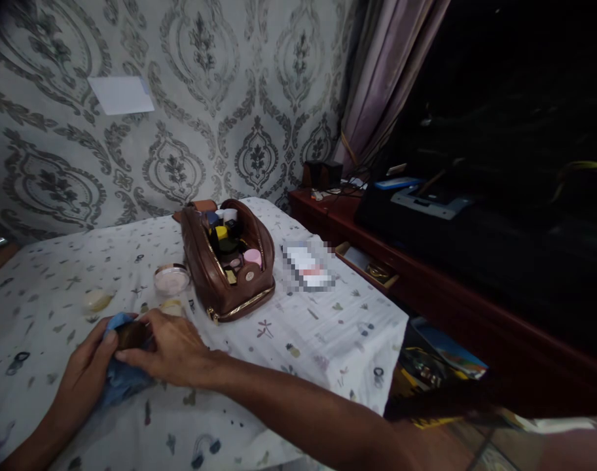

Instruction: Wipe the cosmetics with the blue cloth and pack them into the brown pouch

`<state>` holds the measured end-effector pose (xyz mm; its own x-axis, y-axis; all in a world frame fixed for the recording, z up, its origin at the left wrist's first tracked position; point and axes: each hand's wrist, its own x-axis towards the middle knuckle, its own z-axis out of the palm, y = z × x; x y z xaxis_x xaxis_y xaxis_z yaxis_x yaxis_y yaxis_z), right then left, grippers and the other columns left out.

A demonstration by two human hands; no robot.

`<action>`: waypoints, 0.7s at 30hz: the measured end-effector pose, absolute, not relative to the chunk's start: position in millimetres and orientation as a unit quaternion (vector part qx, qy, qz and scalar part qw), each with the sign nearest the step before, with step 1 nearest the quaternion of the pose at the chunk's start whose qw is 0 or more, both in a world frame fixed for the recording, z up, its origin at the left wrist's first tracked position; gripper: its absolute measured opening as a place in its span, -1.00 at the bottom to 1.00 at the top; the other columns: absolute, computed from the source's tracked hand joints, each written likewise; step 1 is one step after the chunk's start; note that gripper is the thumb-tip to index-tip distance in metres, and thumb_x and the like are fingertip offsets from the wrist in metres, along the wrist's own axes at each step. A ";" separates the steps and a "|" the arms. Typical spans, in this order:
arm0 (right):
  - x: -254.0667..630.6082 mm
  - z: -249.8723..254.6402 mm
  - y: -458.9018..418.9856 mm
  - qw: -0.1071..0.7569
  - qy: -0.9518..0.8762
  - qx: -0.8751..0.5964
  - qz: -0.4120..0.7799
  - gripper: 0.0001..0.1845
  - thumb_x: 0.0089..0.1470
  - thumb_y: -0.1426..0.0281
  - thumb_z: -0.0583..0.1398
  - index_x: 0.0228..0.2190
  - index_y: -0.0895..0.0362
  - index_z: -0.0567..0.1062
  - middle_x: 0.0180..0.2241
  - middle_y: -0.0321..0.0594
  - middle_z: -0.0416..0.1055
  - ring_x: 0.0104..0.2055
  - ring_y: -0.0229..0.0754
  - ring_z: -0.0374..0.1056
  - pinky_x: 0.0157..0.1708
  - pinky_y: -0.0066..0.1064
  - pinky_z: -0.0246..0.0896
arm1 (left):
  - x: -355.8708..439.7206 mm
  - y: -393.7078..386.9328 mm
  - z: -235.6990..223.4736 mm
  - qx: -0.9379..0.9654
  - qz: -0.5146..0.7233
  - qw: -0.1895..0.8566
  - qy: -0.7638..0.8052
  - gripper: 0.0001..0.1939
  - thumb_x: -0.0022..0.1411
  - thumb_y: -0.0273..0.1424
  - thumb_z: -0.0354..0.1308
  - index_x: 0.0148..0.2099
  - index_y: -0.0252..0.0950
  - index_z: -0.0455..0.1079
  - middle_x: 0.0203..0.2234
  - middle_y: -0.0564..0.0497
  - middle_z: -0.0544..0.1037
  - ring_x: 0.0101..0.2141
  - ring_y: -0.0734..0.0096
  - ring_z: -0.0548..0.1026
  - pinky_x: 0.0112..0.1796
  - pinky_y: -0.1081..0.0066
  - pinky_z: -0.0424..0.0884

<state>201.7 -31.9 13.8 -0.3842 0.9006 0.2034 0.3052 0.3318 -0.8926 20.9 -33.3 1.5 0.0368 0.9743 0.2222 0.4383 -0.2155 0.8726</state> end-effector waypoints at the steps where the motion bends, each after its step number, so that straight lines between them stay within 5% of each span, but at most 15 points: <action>1: 201.5 13.3 -31.6 0.369 -0.731 -0.413 0.400 -0.52 0.10 0.09 0.31 -0.06 0.10 0.41 -0.30 -0.28 0.45 -0.25 -0.16 0.42 -0.21 -0.34 0.34 | 21.0 -32.9 1.0 0.646 0.433 0.313 0.546 -0.47 0.19 0.15 0.07 -0.18 -0.23 0.42 -0.35 0.03 0.54 -0.31 0.30 0.48 -0.29 0.47 0.44; 7: 201.0 12.4 -30.3 0.357 -0.763 -0.400 0.360 -0.31 0.00 0.24 0.40 0.10 0.06 0.30 0.00 -0.15 0.38 -0.13 -0.13 0.41 -0.05 -0.25 0.33 | 23.0 -31.3 2.6 0.637 0.431 0.315 0.556 -0.44 0.20 0.18 0.04 -0.21 -0.24 0.41 -0.42 0.07 0.50 -0.38 0.34 0.44 -0.32 0.47 0.43; 21: 200.1 13.6 -32.1 0.355 -0.765 -0.409 0.348 -0.46 0.01 0.28 0.40 -0.02 0.06 0.35 -0.13 -0.24 0.43 -0.31 -0.22 0.38 -0.21 -0.36 0.31 | 22.3 -33.1 1.2 0.669 0.423 0.281 0.543 -0.51 0.27 0.11 -0.02 -0.25 -0.22 0.39 -0.47 0.09 0.48 -0.45 0.35 0.43 -0.40 0.45 0.41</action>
